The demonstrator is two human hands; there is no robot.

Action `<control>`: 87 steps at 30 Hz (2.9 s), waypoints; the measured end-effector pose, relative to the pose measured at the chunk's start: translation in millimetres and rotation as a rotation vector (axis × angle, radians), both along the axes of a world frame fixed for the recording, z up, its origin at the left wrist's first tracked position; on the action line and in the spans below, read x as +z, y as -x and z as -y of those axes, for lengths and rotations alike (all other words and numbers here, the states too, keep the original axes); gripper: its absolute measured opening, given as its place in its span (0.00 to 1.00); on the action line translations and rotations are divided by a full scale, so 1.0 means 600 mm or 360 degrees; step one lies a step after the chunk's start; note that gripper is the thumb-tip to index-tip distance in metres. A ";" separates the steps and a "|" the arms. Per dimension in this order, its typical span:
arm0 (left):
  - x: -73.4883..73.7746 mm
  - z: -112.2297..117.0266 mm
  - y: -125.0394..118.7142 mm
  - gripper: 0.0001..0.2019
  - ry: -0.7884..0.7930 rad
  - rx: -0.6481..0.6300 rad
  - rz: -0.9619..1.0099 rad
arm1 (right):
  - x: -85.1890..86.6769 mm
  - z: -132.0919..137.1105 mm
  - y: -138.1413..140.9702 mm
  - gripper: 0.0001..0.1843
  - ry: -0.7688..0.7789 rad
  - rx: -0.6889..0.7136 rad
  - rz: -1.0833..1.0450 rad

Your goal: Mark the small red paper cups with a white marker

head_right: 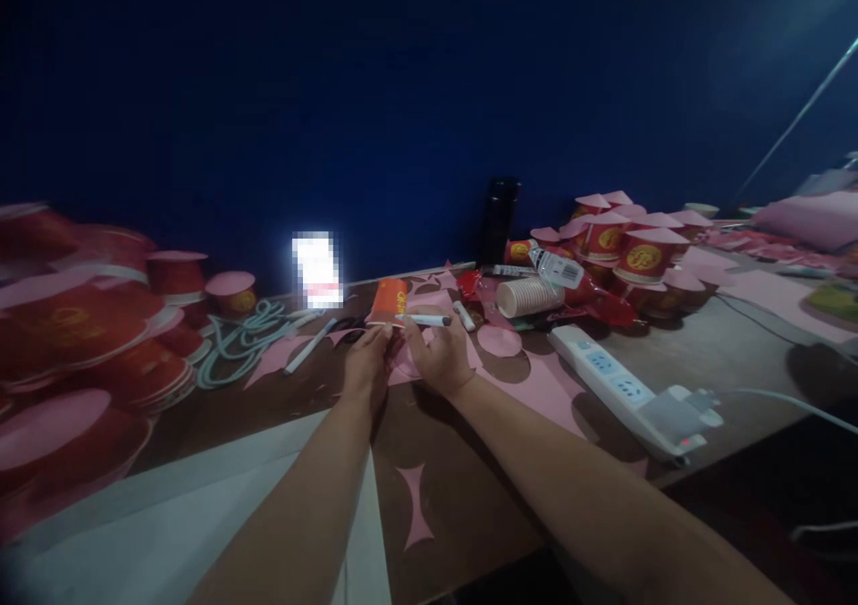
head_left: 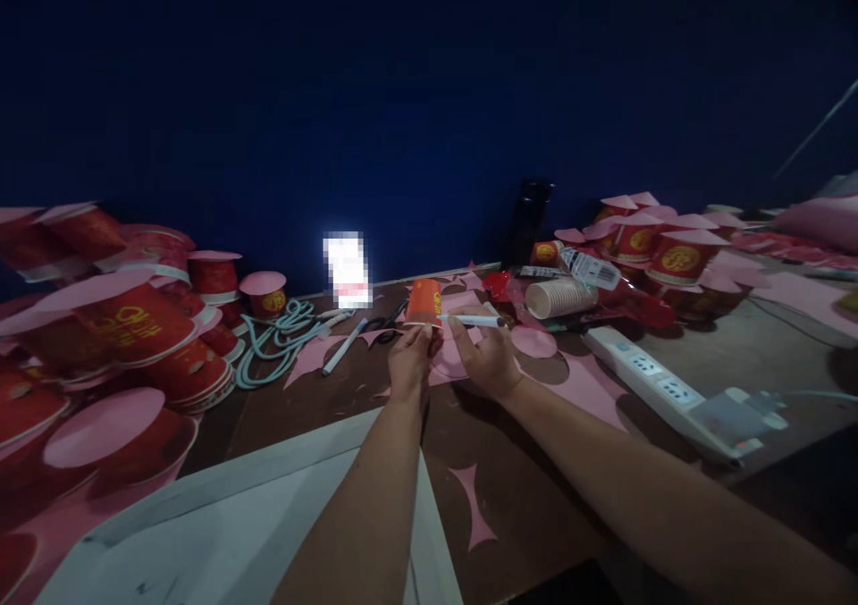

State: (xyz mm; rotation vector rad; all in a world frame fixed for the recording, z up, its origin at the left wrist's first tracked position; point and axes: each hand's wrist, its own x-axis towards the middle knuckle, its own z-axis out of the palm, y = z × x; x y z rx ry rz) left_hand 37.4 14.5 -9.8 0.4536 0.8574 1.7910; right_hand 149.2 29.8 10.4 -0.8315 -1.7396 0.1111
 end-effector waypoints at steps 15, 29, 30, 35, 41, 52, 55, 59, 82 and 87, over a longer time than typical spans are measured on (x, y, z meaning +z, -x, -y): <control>-0.008 -0.006 -0.002 0.14 0.0034 -0.0064 -0.0130 | -0.002 -0.005 0.001 0.06 -0.0135 -0.0041 0.0120; -0.005 -0.003 0.001 0.16 0.0065 -0.0079 -0.0192 | -0.002 -0.008 0.000 0.07 -0.0133 -0.0067 0.0152; -0.004 -0.002 0.001 0.16 0.0074 -0.0071 -0.0216 | -0.002 -0.007 0.000 0.07 -0.0129 -0.0070 0.0144; 0.000 0.002 -0.001 0.13 0.0101 -0.0010 -0.0353 | 0.000 -0.002 0.001 0.06 -0.0129 -0.0009 0.0154; 0.014 0.011 0.000 0.08 0.0167 -0.0005 -0.0696 | 0.001 -0.003 0.001 0.06 -0.0103 -0.0022 0.0111; 0.027 0.019 0.002 0.07 0.0291 0.0016 -0.1010 | 0.002 -0.003 0.002 0.06 -0.0068 0.0036 0.0137; 0.027 0.020 0.002 0.08 0.0232 0.0008 -0.1024 | 0.002 -0.003 0.002 0.06 -0.0083 0.0013 0.0093; 0.033 0.022 0.001 0.05 0.0248 0.0012 -0.1026 | 0.003 -0.003 0.001 0.07 -0.0064 0.0061 0.0143; 0.014 0.013 0.006 0.02 0.0261 0.0036 -0.0918 | 0.004 -0.002 0.003 0.06 -0.0092 0.0066 0.0163; 0.015 0.008 -0.001 0.06 0.0149 0.0011 -0.0263 | 0.008 -0.003 -0.002 0.07 -0.0104 -0.0014 -0.0015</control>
